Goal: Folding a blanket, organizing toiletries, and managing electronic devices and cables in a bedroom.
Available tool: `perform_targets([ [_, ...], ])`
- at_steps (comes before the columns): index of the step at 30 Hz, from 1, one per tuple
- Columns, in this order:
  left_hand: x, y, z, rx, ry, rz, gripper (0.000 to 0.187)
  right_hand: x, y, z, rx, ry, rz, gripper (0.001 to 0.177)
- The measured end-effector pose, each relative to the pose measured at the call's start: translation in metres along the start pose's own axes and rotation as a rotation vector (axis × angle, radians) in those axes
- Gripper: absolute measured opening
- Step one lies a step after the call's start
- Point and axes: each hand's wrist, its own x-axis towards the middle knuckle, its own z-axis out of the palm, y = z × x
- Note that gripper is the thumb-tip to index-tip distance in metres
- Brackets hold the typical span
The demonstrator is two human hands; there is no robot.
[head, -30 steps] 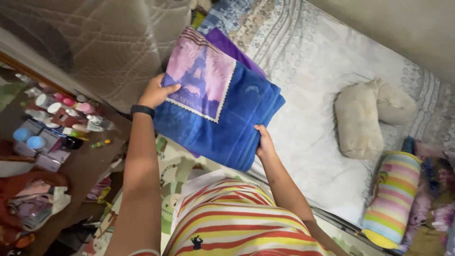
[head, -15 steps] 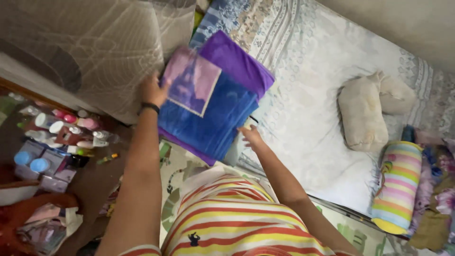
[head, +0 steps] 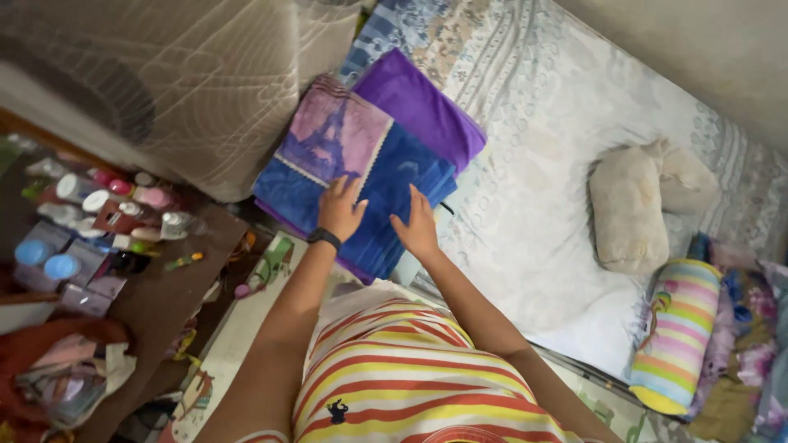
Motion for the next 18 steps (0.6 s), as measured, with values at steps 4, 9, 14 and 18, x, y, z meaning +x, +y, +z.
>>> perform_targets([
  [4, -0.011, 0.024, -0.012, 0.025, 0.051, -0.028, 0.058, 0.008, -0.001, 0.002, -0.006, 0.019, -0.08, 0.082],
  [9, -0.025, 0.045, -0.043, 0.04, 0.107, -0.037, 0.055, 0.012, -0.003, 0.008, -0.042, 0.1, -0.169, 0.073],
  [14, -0.049, 0.061, -0.078, 0.021, 0.176, -0.081, 0.054, 0.002, -0.04, 0.008, -0.062, 0.047, -0.219, 0.07],
  [18, -0.07, 0.077, -0.097, 0.014, 0.221, -0.153, 0.056, -0.01, -0.071, 0.002, -0.075, 0.001, -0.303, 0.069],
])
